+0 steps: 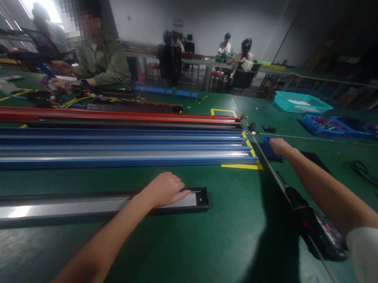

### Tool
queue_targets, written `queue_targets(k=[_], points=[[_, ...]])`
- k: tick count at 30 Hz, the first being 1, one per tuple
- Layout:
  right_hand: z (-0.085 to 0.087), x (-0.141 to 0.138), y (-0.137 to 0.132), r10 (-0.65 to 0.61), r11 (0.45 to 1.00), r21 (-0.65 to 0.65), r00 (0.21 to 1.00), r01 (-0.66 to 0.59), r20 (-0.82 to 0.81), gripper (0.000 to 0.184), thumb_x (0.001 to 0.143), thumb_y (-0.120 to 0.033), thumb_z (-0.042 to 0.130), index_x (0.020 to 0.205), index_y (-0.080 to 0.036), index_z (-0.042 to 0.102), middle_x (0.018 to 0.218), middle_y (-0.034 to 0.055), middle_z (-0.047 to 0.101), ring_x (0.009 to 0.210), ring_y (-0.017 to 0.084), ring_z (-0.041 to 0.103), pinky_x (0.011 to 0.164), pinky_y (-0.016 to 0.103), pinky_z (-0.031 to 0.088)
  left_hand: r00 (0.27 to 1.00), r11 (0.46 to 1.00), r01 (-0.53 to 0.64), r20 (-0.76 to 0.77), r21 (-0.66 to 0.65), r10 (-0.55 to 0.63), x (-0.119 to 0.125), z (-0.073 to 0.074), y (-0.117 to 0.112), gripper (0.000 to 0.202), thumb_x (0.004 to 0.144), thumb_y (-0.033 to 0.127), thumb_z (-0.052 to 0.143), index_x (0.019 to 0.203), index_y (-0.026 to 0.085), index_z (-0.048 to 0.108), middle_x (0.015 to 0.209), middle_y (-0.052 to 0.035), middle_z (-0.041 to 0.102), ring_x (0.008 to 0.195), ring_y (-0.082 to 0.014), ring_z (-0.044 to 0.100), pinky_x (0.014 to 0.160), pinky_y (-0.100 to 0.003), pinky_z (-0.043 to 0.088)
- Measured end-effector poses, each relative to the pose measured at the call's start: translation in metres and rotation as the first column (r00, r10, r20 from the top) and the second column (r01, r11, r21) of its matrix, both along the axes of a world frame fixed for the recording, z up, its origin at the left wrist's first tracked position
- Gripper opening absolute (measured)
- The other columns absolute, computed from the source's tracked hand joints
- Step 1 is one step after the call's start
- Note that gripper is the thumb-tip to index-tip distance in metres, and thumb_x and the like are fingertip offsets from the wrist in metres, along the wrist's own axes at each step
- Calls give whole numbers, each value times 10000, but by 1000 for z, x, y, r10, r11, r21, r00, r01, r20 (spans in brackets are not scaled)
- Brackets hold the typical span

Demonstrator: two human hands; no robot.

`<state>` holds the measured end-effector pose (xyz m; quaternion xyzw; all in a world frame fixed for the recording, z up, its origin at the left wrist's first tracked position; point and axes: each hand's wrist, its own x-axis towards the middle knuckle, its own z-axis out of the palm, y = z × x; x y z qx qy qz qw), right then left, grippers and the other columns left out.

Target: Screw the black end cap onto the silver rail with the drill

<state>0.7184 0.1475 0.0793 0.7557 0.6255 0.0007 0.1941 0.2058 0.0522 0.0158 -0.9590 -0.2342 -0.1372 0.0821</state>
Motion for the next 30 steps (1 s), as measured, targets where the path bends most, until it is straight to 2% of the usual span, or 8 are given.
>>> queue_targets(k=[6,16,23,30], points=[[-3,7,1,56,998,10,998,-57,39,359,1022,-346,690,1318,-148,647,1336,140,645,1124,253,680,951,440,593,1000,1000,-8,4,-2,8,0,-1,-1,448,1031,424,529,718,162,715,690,-60,739,652,-209,690,650,-339,437],[-10,20,-4,62,998,15,997,-63,55,376,1014,-342,701,1323,-136,642,1327,143,649,1124,260,681,947,445,594,1000,1000,-7,4,-2,7,0,-1,0,461,1037,429,517,714,166,716,684,-61,738,644,-213,688,641,-337,428],[-7,19,-2,97,995,-22,995,-97,2,360,1022,-343,688,1325,-155,642,1334,127,648,1128,256,680,951,451,594,1000,1000,-15,1,1,15,1,0,0,455,1028,425,534,709,158,718,687,-72,739,648,-213,688,650,-330,427],[-2,19,0,55,997,-46,998,-55,-5,345,1026,-346,684,1315,-161,648,1325,123,653,1116,250,683,942,440,597,1000,1000,-11,-1,-14,11,1,1,0,462,1035,426,520,719,155,720,685,-77,732,642,-200,678,648,-321,427]])
